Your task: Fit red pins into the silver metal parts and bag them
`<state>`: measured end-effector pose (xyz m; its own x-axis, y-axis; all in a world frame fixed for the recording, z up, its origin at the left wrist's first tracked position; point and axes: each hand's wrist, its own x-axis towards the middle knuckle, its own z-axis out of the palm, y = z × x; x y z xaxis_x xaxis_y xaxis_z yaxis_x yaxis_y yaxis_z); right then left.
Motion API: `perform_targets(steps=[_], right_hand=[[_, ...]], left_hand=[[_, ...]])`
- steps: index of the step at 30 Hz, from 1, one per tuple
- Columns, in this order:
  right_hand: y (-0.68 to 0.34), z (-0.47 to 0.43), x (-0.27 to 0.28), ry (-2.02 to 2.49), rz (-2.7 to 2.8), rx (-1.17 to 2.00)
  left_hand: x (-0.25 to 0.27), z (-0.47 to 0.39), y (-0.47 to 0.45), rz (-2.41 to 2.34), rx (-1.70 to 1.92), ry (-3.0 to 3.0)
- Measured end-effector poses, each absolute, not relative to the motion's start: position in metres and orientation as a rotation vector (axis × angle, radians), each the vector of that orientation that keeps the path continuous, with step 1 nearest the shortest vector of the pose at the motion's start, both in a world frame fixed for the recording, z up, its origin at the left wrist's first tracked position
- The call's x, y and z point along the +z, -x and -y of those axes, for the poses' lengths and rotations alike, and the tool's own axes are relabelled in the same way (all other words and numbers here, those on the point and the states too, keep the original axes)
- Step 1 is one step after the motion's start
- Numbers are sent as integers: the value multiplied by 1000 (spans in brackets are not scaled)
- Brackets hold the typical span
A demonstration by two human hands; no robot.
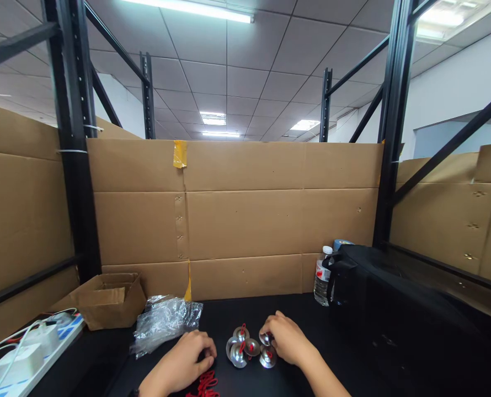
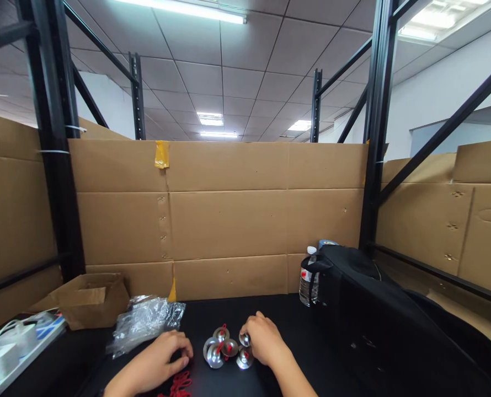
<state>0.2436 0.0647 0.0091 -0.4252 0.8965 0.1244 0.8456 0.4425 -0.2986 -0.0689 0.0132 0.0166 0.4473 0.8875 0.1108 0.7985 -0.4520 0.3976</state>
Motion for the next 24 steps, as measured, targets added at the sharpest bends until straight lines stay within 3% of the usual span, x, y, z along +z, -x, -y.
perform_targets(steps=[8,12,19,24], right_hand=[[-242,-66,13,1567,2335,227],[-234,-60,24,1377,2218,293],[-199,-40,34,1008,1915,754],[-185,-36,21,815,1752,1102]], left_hand=[[22,-11,67,-1447,463,-2412],[24,-9,59,-1422,569,-2423],[26,-3,22,-1339,1014,-2318],[17,-6,12,-1339,1127,-2263]])
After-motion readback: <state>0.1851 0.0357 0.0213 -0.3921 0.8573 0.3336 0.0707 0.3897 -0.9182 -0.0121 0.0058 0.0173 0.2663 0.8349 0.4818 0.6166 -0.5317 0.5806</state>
